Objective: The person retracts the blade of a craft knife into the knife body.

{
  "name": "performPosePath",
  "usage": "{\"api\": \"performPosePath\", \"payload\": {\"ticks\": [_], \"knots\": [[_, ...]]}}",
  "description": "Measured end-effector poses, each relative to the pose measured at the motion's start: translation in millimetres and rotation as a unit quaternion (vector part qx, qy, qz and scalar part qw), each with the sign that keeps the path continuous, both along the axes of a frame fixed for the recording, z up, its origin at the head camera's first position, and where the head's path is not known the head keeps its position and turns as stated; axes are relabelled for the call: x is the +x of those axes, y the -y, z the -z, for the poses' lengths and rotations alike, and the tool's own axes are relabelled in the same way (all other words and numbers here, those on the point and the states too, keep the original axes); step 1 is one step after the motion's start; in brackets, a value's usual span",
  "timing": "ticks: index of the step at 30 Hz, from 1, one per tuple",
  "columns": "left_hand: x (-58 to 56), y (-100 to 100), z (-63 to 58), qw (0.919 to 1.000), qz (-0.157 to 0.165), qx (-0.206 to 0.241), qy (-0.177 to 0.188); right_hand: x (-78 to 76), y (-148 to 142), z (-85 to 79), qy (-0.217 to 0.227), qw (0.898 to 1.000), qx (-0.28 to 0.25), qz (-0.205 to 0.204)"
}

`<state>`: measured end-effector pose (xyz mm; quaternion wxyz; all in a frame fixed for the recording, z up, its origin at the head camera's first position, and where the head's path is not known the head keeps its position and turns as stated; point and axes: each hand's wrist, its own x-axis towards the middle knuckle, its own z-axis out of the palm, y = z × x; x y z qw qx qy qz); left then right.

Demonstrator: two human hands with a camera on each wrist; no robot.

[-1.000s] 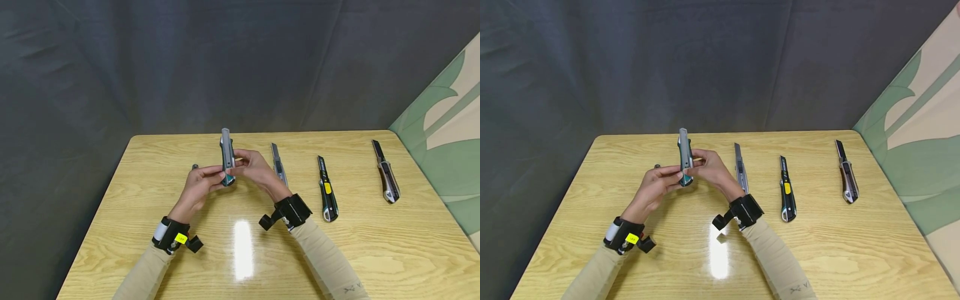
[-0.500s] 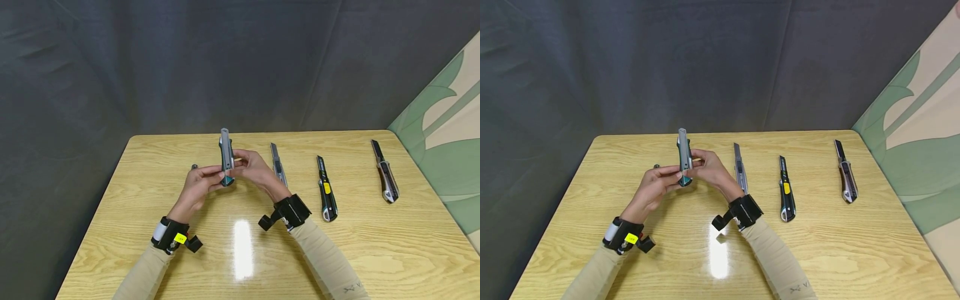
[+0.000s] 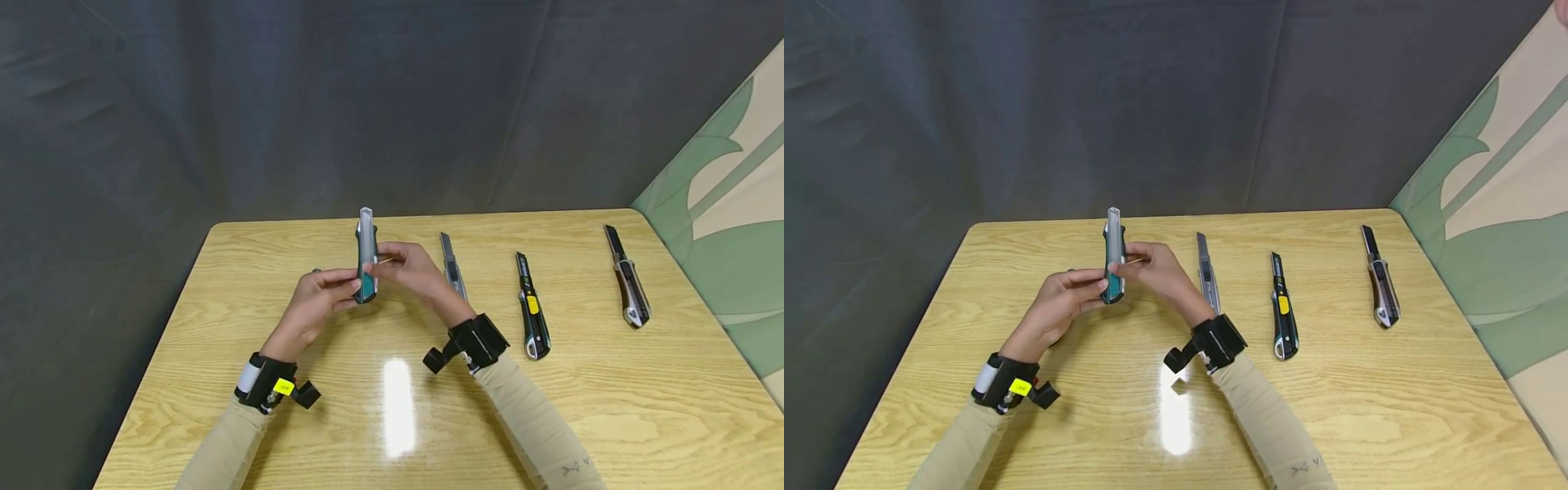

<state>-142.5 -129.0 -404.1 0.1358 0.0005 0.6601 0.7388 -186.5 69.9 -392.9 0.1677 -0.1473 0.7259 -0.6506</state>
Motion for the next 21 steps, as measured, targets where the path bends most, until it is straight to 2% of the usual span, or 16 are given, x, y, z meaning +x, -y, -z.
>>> {"api": "performPosePath", "payload": {"ticks": [6,15,18,21], "knots": [[1.5,4.2,1.5,0.9995,0.014,-0.027,-0.007,-2.3,0.9,-1.1,0.018,0.999,-0.005,0.03],[4.1,13.4,3.9,0.9973,0.046,-0.057,-0.003,-2.3,6.8,9.1,0.069,0.996,-0.034,0.035],[7.1,13.4,6.2,0.9943,0.059,-0.086,-0.025,-2.5,8.0,12.6,0.071,0.996,-0.03,0.037],[10.9,13.0,9.6,0.9842,0.067,-0.153,-0.06,-2.1,9.3,16.6,0.075,0.996,-0.019,0.039]]}}
